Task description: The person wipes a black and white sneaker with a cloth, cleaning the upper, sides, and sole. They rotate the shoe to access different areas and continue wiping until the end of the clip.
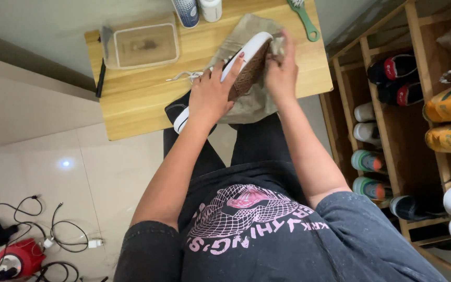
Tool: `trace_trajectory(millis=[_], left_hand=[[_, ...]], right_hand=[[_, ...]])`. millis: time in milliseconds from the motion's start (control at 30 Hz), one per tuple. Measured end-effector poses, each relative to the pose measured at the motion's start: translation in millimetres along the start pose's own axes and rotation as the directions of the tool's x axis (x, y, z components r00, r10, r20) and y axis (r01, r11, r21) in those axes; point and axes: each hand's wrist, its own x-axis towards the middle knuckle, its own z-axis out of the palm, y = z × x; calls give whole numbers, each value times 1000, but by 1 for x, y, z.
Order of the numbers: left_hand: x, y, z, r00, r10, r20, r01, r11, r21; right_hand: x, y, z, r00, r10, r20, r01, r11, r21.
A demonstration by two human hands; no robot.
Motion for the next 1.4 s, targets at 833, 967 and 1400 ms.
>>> trace_trajectory(millis=[833,967,1400], left_hand=[[1,-3,-16,995,-37,95,47,994,-100],[-1,0,-14,994,-31,107,42,994,-98],[-3,-8,-12,998,-54,29,59,973,-222]], right_hand=[[12,-5,-58,969,242,49,-237,861,449],[19,4,-49,958,284,-29,-252,891,378],[20,10,-50,964,236,122,-254,680,688]])
